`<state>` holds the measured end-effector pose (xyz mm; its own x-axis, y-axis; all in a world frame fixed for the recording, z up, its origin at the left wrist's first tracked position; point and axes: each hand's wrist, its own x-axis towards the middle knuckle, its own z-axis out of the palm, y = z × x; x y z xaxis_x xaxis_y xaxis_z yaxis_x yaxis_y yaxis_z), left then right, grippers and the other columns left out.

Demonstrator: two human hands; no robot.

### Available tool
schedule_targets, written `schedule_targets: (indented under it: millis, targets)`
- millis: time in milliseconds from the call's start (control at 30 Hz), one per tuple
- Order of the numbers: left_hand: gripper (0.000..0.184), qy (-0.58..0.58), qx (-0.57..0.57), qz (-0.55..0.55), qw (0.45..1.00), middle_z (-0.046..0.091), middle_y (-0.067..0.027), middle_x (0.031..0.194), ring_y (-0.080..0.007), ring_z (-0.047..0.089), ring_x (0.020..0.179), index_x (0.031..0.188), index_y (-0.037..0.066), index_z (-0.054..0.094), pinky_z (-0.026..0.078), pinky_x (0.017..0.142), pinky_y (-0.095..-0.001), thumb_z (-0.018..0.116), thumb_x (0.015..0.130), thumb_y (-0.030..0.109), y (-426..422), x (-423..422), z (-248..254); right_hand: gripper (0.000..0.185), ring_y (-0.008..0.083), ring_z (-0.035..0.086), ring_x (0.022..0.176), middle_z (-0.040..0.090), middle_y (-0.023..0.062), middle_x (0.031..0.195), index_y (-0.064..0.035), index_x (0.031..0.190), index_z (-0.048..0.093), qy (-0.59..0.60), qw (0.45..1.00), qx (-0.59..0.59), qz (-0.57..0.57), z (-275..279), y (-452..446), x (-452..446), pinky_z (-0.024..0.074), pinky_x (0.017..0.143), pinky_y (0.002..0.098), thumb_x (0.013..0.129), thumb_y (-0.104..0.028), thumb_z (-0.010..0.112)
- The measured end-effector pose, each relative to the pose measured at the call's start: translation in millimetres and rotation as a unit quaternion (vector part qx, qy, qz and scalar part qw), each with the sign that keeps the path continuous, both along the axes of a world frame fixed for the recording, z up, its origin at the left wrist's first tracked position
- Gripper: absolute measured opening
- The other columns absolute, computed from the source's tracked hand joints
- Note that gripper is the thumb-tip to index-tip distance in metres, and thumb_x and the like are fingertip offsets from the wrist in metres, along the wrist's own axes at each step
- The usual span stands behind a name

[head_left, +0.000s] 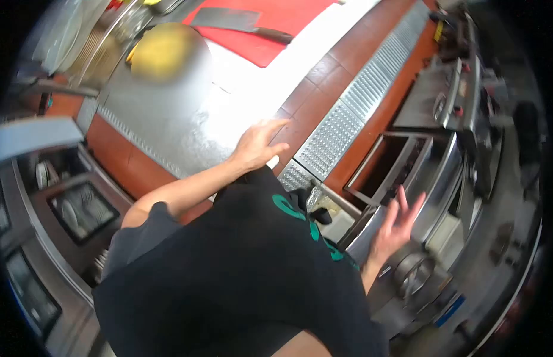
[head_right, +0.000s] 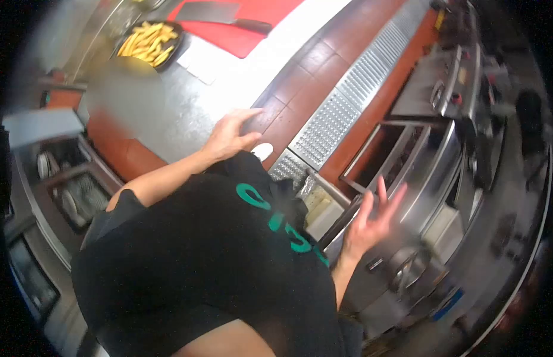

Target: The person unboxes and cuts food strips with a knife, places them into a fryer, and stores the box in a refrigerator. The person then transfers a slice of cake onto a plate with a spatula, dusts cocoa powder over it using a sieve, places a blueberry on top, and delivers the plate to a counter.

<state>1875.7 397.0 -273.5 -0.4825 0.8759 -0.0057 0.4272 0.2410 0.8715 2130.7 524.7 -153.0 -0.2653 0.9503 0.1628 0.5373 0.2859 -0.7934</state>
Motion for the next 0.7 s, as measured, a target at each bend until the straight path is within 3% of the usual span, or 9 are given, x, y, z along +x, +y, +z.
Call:
schedule_targets:
  millis: [67, 133, 167, 233, 300, 500, 600, 633, 700]
  targets:
    - [0.039, 0.026, -0.046, 0.164, 0.985, 0.060, -0.0148, 0.113, -0.0291, 0.055, 0.104, 0.110, 0.006, 0.062, 0.042, 0.092, -0.0374, 0.069, 0.073, 0.017, -29, -12, -7, 0.056, 0.0148, 0.058, 0.098, 0.061, 0.0140, 0.117, -0.0020, 0.138, 0.036, 0.005, 0.993, -0.032, 0.114, -11, 32, -54, 0.0427, 0.089, 0.0287, 0.087, -0.007, 0.058]
    - [0.038, 0.016, -0.076, 0.293, 0.953, 0.060, -0.0146, 0.113, -0.0289, 0.054, 0.106, 0.110, 0.005, 0.062, 0.042, 0.092, -0.0376, 0.068, 0.074, 0.016, -57, -15, -24, 0.040, 0.0285, 0.059, 0.101, 0.060, 0.0152, 0.116, -0.0009, 0.120, 0.055, -0.124, 0.946, 0.081, 0.288, -27, 62, -103, 0.0449, 0.089, 0.0354, 0.083, -0.011, 0.064]
    - [0.038, 0.017, -0.076, 0.316, 0.946, 0.060, -0.0146, 0.113, -0.0289, 0.054, 0.106, 0.110, 0.005, 0.062, 0.042, 0.092, -0.0376, 0.068, 0.074, 0.016, -62, -19, -20, 0.040, 0.0327, 0.056, 0.102, 0.056, 0.0162, 0.120, -0.0007, 0.118, 0.056, -0.123, 0.903, 0.180, 0.369, -40, 74, -132, 0.0448, 0.089, 0.0382, 0.082, -0.013, 0.065]
    - [0.031, 0.108, -0.096, 0.417, 0.897, 0.061, -0.0144, 0.106, -0.0313, 0.054, 0.101, 0.103, 0.002, 0.062, 0.043, 0.088, -0.0378, 0.067, 0.074, 0.011, -71, -26, -10, 0.040, 0.0333, 0.051, 0.109, 0.053, 0.0153, 0.124, -0.0024, 0.116, 0.056, -0.124, 0.856, 0.160, 0.476, -50, 81, -189, 0.0432, 0.091, 0.0406, 0.080, -0.016, 0.065]
    - [0.033, 0.133, -0.110, 0.450, 0.876, 0.060, -0.0146, 0.110, -0.0311, 0.052, 0.105, 0.103, 0.000, 0.061, 0.041, 0.091, -0.0387, 0.067, 0.073, 0.013, -66, -33, -8, 0.042, 0.0348, 0.049, 0.109, 0.054, 0.0154, 0.118, -0.0022, 0.116, 0.056, -0.129, 0.799, 0.190, 0.556, -65, 87, -238, 0.0424, 0.091, 0.0422, 0.078, -0.018, 0.066]
    - [0.044, 0.266, -0.166, 0.433, 0.845, 0.045, -0.0182, 0.133, -0.0332, 0.040, 0.124, 0.109, 0.001, 0.061, 0.031, 0.100, -0.0441, 0.070, 0.072, 0.022, -4, -52, -13, 0.032, 0.0333, 0.053, 0.103, 0.057, 0.0178, 0.111, -0.0030, 0.105, 0.060, -0.034, 0.719, 0.263, 0.643, -120, 105, -359, 0.0460, 0.084, 0.0419, 0.079, -0.020, 0.065]
    - [0.048, 0.241, -0.190, 0.452, 0.838, 0.042, -0.0180, 0.136, -0.0341, 0.035, 0.128, 0.115, 0.003, 0.059, 0.029, 0.101, -0.0455, 0.071, 0.073, 0.023, 20, -45, -12, 0.026, 0.0286, 0.059, 0.094, 0.063, 0.0151, 0.095, -0.0087, 0.103, 0.066, -0.081, 0.721, 0.204, 0.657, -128, 107, -395, 0.0486, 0.077, 0.0358, 0.082, -0.024, 0.063]
    - [0.048, 0.236, -0.198, 0.459, 0.833, 0.042, -0.0180, 0.136, -0.0341, 0.035, 0.128, 0.115, 0.003, 0.059, 0.029, 0.101, -0.0455, 0.071, 0.073, 0.023, 24, -45, -14, 0.026, 0.0286, 0.059, 0.094, 0.063, 0.0151, 0.095, -0.0087, 0.103, 0.066, -0.079, 0.714, 0.199, 0.666, -130, 106, -407, 0.0486, 0.077, 0.0358, 0.082, -0.024, 0.063]
    - [0.047, 0.201, -0.211, 0.492, 0.820, 0.036, -0.0171, 0.141, -0.0345, 0.029, 0.133, 0.119, 0.009, 0.058, 0.027, 0.104, -0.0436, 0.069, 0.078, 0.028, 26, -38, -17, 0.031, 0.0288, 0.060, 0.097, 0.064, 0.0171, 0.103, -0.0084, 0.107, 0.064, -0.151, 0.725, 0.051, 0.670, -131, 98, -426, 0.0486, 0.078, 0.0349, 0.082, -0.027, 0.064]
